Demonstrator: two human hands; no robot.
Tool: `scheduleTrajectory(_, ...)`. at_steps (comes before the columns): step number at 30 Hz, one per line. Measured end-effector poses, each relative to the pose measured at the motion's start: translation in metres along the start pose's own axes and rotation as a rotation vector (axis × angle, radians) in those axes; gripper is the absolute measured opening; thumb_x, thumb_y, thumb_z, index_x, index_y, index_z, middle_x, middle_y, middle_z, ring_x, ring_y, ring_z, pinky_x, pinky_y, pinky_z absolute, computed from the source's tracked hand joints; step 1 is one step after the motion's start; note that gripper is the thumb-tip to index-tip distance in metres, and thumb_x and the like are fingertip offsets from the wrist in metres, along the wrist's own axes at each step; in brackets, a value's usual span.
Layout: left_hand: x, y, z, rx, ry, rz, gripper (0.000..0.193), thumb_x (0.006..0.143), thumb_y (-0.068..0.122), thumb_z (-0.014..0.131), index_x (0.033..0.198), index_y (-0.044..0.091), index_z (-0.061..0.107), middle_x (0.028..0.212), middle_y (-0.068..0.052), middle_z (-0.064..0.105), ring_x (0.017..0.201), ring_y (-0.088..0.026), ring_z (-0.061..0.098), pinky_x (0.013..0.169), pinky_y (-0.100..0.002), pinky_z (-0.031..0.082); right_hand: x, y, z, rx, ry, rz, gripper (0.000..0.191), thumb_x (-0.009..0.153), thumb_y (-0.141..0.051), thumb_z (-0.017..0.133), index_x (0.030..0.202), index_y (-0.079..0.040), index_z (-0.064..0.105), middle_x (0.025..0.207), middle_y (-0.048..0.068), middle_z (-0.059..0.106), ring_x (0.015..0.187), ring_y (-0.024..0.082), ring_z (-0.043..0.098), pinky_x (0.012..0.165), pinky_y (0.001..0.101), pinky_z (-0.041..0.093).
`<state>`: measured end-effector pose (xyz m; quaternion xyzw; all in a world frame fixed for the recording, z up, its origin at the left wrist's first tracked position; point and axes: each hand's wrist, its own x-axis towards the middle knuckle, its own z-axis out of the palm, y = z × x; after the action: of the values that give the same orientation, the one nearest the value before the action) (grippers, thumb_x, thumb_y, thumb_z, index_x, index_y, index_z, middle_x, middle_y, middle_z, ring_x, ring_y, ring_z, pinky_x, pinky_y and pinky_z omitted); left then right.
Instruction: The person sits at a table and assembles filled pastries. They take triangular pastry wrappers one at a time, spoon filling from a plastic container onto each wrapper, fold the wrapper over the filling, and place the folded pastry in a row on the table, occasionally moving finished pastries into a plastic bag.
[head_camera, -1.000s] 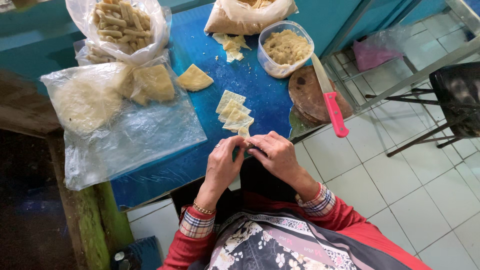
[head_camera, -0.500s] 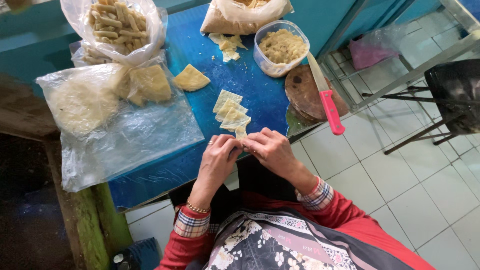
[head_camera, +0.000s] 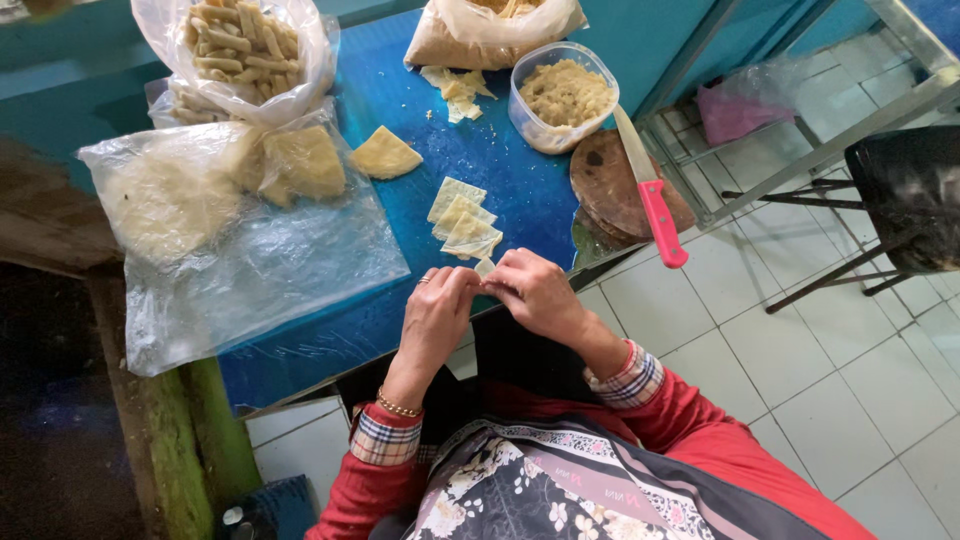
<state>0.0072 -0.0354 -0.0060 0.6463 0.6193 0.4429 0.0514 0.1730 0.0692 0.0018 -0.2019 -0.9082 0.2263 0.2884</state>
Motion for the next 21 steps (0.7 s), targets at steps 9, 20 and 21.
scheduleTrajectory(9, 0.013, -0.003, 0.003, 0.053, -0.122, -0.307, 0.008, 0.08, 0.021, 0.078, 0.081, 0.014, 0.073, 0.083, -0.005, 0.069, 0.084, -0.027, 0.068, 0.072, -0.041, 0.054, 0.018, 0.016, -0.004, 0.331, -0.235, 0.332, 0.01, 0.083, -0.012, 0.076, 0.091, -0.009, 0.071, 0.089, 0.004, 0.072, 0.083, 0.023, 0.073, 0.074, 0.0342, 0.056)
scheduleTrajectory(20, 0.004, 0.001, -0.005, -0.068, -0.052, -0.201, 0.01, 0.088, 0.014, 0.074, 0.095, 0.009, 0.068, 0.086, -0.007, 0.071, 0.084, -0.029, 0.069, 0.074, -0.041, 0.054, -0.008, -0.023, 0.006, -0.151, 0.151, -0.053, 0.012, 0.086, -0.01, 0.077, 0.098, -0.008, 0.073, 0.097, 0.005, 0.069, 0.086, 0.027, 0.064, 0.074, 0.0389, 0.053)
scheduleTrajectory(21, 0.001, 0.001, -0.007, -0.074, -0.039, -0.118, 0.009, 0.087, 0.012, 0.074, 0.094, 0.009, 0.069, 0.087, -0.008, 0.071, 0.085, -0.029, 0.068, 0.075, -0.041, 0.054, -0.007, -0.021, 0.006, -0.129, 0.15, -0.036, 0.01, 0.088, -0.01, 0.076, 0.098, -0.007, 0.072, 0.096, 0.005, 0.068, 0.087, 0.027, 0.064, 0.075, 0.0388, 0.053)
